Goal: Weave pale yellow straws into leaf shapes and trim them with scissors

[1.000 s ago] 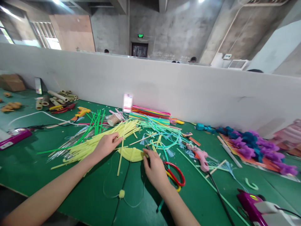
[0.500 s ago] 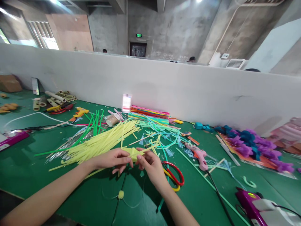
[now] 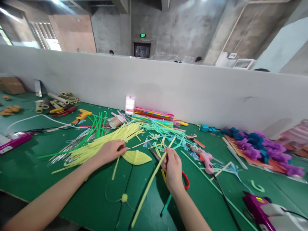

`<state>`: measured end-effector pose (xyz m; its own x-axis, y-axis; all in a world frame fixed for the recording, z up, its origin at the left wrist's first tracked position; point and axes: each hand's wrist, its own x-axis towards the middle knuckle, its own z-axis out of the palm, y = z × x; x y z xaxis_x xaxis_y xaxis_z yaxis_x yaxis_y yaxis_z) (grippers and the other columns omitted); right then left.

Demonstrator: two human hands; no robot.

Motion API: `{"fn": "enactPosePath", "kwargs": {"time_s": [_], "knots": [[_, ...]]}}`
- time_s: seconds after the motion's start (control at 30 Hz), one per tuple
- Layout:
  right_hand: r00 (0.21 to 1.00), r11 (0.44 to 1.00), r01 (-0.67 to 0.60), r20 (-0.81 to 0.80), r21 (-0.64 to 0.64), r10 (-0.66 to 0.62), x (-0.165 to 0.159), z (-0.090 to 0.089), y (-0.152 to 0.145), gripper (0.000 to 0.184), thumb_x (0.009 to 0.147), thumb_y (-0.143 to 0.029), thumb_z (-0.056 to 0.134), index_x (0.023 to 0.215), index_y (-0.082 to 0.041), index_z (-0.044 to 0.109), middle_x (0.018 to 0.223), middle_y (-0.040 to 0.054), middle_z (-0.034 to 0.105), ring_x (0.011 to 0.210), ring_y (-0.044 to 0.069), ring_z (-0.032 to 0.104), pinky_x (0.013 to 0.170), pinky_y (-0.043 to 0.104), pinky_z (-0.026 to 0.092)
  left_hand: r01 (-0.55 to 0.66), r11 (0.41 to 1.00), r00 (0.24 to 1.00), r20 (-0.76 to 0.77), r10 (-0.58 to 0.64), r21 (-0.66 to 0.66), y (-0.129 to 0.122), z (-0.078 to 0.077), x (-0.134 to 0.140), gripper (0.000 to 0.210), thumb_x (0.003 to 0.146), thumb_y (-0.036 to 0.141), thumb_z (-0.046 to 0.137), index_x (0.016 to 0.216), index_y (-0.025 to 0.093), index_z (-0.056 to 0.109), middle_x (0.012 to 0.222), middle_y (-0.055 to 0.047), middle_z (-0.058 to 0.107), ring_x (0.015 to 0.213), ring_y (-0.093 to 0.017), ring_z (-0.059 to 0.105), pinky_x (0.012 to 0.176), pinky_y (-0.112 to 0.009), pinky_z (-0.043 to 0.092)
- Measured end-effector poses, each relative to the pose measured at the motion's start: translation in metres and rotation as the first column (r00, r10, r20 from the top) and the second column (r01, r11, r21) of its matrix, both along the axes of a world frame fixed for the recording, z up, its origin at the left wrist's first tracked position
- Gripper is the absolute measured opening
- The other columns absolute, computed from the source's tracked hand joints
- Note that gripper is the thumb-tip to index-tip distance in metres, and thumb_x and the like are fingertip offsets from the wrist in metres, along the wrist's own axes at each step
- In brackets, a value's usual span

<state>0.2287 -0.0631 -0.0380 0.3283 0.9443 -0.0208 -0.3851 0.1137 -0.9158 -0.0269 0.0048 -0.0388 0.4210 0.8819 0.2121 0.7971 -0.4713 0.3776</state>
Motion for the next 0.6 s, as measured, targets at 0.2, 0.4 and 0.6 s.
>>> {"fn": "enactPosePath", "kwargs": {"time_s": [0.2,0.4,0.6], "knots": [[0.996,0.996,0.087,-0.039,0.018,-0.086,0.0,0.006,0.0,0.023,0.08,-0.04,0.06,0.073,-0.023,0.047,0.045,-0.0101,0.035,0.038,0.007,0.03,0.036,0.017,0.025,-0.129,0.984,0.991,-0.004,0.131,0.122,0.004,0.001,-0.008,0.02,0.078,0.01,0.044,0.085,0.021,0.059,0.092,-0.005,0.061,0.087,-0.021,0.056,0.068,-0.029,0.041],[0.986,0.993,0.11,-0.12,-0.049,-0.116,0.004,0.009,0.001,0.021,0.081,-0.037,0.056,0.072,-0.023,0.043,0.048,-0.0093,0.039,0.037,0.006,0.03,0.037,0.017,0.027,-0.143,0.931,0.981,-0.079,0.18,0.337,0.011,-0.005,-0.014,0.032,0.072,-0.001,0.044,0.085,0.019,0.064,0.111,-0.01,0.058,0.107,-0.027,0.049,0.089,-0.038,0.042],[0.983,0.993,0.076,-0.159,-0.093,-0.09,0.005,0.005,0.001,0.022,0.077,-0.036,0.061,0.074,-0.023,0.044,0.051,-0.0095,0.041,0.037,0.006,0.032,0.038,0.018,0.032,-0.159,0.867,0.98,-0.029,0.195,0.473,-0.005,-0.002,0.007,0.022,0.082,0.016,0.053,0.098,0.02,0.067,0.127,-0.014,0.047,0.118,-0.033,0.04,0.097,-0.046,0.036]]}}
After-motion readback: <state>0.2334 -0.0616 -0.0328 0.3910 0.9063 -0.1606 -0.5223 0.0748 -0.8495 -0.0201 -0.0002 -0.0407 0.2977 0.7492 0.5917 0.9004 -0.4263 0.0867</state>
